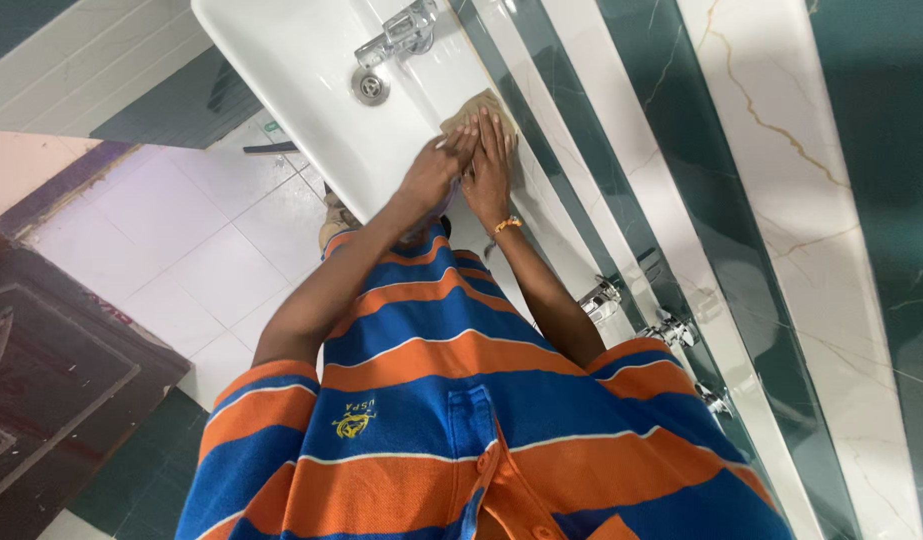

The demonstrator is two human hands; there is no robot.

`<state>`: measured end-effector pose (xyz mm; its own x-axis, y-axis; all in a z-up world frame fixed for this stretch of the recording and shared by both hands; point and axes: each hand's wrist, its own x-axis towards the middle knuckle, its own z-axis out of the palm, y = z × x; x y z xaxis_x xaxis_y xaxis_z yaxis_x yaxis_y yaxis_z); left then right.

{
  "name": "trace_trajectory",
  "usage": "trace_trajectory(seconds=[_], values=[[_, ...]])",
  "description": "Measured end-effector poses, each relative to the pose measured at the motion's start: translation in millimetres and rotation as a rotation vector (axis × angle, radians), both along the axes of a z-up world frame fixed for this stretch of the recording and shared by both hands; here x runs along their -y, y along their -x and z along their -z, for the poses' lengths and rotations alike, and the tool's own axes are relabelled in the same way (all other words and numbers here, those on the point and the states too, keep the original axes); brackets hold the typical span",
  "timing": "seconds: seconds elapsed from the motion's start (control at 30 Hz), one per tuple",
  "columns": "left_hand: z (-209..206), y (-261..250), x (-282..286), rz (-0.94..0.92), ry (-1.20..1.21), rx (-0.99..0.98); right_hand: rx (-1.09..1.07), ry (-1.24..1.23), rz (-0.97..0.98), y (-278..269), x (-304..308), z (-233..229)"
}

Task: The person washes a brown cloth in a sink under running water by rubbing it against itself and then places the cloth into a clear plastic container.

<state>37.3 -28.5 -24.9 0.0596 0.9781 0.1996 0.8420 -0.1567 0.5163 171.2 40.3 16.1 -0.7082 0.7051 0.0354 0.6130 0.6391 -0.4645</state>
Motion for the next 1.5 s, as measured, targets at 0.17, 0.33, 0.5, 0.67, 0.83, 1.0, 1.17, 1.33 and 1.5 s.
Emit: trace_trajectory(seconds=[0.17,0.33,0.5,0.67,0.83,1.0,1.17,1.33,1.5], values=[[6,42,-48,-0.022,-0.008,-0.037,0.041,-0.185,-0.108,17,-45,13],[-34,58,-42,0.058,-0.069,-0.111,-0.055,-0.211,-0.052,14,-41,27],[-29,37,0,-0.035,-0.044,0.159,-0.051,-0.217,-0.101,-10,-12,47],[-18,23,67,-0.089,0.144,0.108,0.077,-0.111,-0.32,-18,55,19],[-22,18,86,-0.186,0.295,0.3,0.274,-0.025,-0.347,15,63,-34],[-4,14,81,-0.171,0.314,0.472,0.364,0.044,-0.423,23,42,-52],[35,12,73,-0.177,0.229,0.508,0.49,-0.049,-0.483,28,36,-17],[92,36,26,-0.12,0.609,0.411,0.658,-0.021,-0.524,54,17,31],[132,50,6,-0.177,0.249,-0.056,0.729,-0.216,-0.584,93,6,68]])
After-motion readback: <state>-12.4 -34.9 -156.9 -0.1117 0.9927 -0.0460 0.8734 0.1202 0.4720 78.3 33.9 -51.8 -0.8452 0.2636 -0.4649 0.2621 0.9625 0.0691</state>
